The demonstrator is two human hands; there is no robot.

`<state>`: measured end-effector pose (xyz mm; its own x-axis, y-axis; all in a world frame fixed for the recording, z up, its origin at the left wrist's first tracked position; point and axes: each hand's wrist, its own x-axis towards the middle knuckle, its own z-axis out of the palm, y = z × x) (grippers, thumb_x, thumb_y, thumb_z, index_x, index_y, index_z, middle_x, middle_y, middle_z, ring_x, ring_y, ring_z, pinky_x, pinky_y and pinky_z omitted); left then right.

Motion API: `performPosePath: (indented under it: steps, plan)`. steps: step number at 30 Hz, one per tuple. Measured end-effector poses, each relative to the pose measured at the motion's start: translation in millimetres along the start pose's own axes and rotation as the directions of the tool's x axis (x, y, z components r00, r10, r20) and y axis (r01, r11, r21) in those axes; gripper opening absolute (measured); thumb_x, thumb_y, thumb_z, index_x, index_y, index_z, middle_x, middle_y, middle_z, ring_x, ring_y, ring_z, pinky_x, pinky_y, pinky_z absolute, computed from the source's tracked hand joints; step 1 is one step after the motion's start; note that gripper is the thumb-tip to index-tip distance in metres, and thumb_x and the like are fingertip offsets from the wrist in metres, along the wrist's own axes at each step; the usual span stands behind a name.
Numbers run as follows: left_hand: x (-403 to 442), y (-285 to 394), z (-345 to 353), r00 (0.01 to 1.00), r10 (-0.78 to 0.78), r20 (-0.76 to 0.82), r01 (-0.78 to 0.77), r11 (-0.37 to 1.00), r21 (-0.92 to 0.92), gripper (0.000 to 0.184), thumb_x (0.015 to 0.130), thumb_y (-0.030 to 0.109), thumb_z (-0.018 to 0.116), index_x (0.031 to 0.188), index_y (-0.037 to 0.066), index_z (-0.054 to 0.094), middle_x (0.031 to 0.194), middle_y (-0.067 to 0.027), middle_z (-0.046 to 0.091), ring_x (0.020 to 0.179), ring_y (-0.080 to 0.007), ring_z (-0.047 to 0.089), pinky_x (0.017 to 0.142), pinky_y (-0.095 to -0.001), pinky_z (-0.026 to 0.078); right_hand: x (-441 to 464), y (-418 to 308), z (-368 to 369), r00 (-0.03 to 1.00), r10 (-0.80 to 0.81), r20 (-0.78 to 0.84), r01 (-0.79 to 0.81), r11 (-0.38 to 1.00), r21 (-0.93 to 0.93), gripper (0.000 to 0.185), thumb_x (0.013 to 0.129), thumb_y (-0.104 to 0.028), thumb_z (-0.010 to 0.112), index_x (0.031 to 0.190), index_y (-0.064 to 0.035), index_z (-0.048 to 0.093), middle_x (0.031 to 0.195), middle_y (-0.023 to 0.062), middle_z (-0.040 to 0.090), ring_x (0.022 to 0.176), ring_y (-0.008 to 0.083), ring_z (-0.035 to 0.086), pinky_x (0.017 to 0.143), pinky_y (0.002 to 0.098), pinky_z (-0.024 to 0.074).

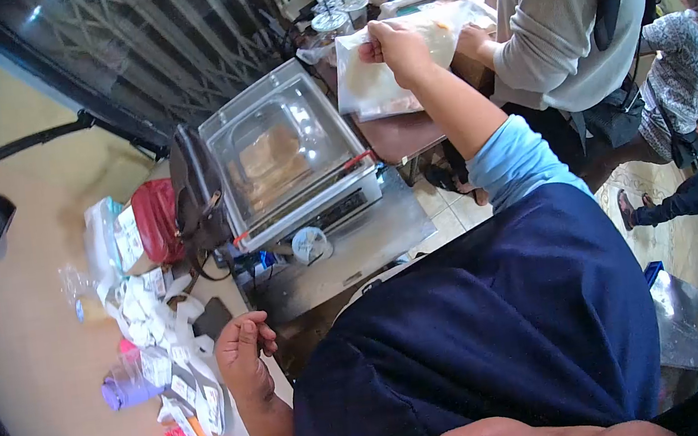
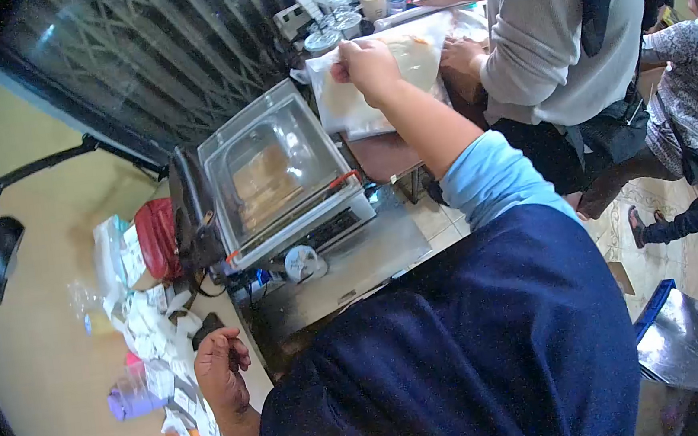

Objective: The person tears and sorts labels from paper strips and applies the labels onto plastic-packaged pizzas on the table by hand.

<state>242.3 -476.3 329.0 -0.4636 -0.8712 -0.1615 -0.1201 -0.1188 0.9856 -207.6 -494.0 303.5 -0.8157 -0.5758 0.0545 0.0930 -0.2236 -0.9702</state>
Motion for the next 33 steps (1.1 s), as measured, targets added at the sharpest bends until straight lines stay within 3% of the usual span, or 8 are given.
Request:
performPosePath:
  steps: [4,9,17,19,21,25,29,33]
  plan:
    - [25.4,-6.0,11.9,0.997,-0.069,-0.037,0.069,0.998,0.002,0.025,0.089,0.026,0.053,0.09,0.001,0.059,0.065,-0.0033,0.055,0.052,-0.0091,0.047,0.046,-0.0191,0.035,27.9,96.6,-33.5,0.943,-0.277,-0.186,0.2,0.915,-0.349,0.034,0.086,-0.03,0.05,0.084,0.0021,0.063,0.07,0.01,0.063,0.063,0.016,0.06,0.06,0.031,0.0456]
    - [41.7,-15.7,10.2,0.988,-0.123,-0.098,0.124,0.992,-0.003,0.025,0.089,0.026,0.054,0.09,0.001,0.059,0.066,-0.003,0.055,0.052,-0.0093,0.048,0.046,-0.019,0.035,18.5,214.7,-61.4,0.791,0.521,-0.319,-0.512,0.85,0.119,0.021,0.086,-0.024,0.051,0.093,-0.0043,0.056,0.077,0.0091,0.059,0.057,0.0194,0.057,0.051,0.0299,0.05]
    - [44.5,-26.4,3.3,0.957,-0.224,-0.182,0.219,0.975,-0.047,0.022,0.091,0.021,0.052,0.091,0.001,0.06,0.067,-0.0028,0.056,0.054,-0.0078,0.048,0.049,-0.0185,0.037,17.4,175.9,-62.0,0.634,0.764,-0.123,-0.739,0.645,0.196,0.036,0.086,-0.038,0.049,0.078,-0.0023,0.051,0.057,0.0068,0.05,0.043,0.0152,0.045,0.038,0.0281,0.0396]
    - [39.4,-28.7,-0.6,0.955,-0.202,-0.215,0.197,0.979,-0.047,0.024,0.092,0.023,0.049,0.09,0.001,0.06,0.066,-0.0028,0.056,0.053,-0.0082,0.048,0.049,-0.0189,0.037,-18.6,148.1,-31.2,0.666,0.744,-0.056,-0.744,0.668,0.021,0.045,0.086,-0.043,0.051,0.069,-0.0013,0.052,0.053,0.0048,0.046,0.04,0.014,0.04,0.038,0.0269,0.0359]
    - [26.5,-34.9,-9.3,0.93,-0.191,-0.315,0.177,0.981,-0.075,0.026,0.092,0.024,0.048,0.089,0.001,0.061,0.066,-0.0028,0.056,0.053,-0.0084,0.048,0.049,-0.0193,0.037,-55.8,136.9,2.0,0.684,0.721,0.111,-0.67,0.681,-0.296,0.048,0.085,-0.044,0.052,0.066,-0.0007,0.054,0.053,0.0042,0.047,0.041,0.0136,0.042,0.039,0.0281,0.0355]
    - [-10.5,-49.7,-43.8,0.887,-0.179,-0.427,0.214,0.976,0.035,0.027,0.092,0.02,0.047,0.078,0.001,0.059,0.062,-0.0018,0.053,0.053,-0.0074,0.047,0.049,-0.0211,0.036,-121.6,120.9,65.6,0.789,0.463,0.404,-0.048,0.701,-0.711,0.046,0.086,-0.043,0.055,0.07,-0.0001,0.059,0.057,0.0042,0.053,0.049,0.0107,0.048,0.046,0.0282,0.039]
    - [-67.0,-64.2,-67.7,0.805,-0.223,-0.549,0.22,0.973,-0.071,0.026,0.09,0.019,0.051,0.074,0.001,0.059,0.062,-0.0013,0.053,0.056,-0.0078,0.048,0.051,-0.0219,0.038,-163.3,113.1,120.1,0.684,0.368,0.629,0.127,0.79,-0.6,0.039,0.085,-0.036,0.059,0.069,0.0002,0.059,0.061,0.0045,0.056,0.057,0.0135,0.049,0.058,0.0259,0.0408]
    - [-136.7,-101.4,-96.3,0.663,-0.295,-0.688,0.302,0.946,-0.115,0.022,0.091,0.017,0.048,0.081,0.001,0.059,0.065,-0.0028,0.054,0.059,-0.0092,0.047,0.056,-0.0226,0.04,-227.4,134.1,171.4,0.327,0.126,0.936,0.369,0.895,-0.25,0.023,0.086,-0.02,0.058,0.074,-0.0013,0.059,0.07,0.0103,0.057,0.067,0.0201,0.054,0.062,0.0305,0.0423]
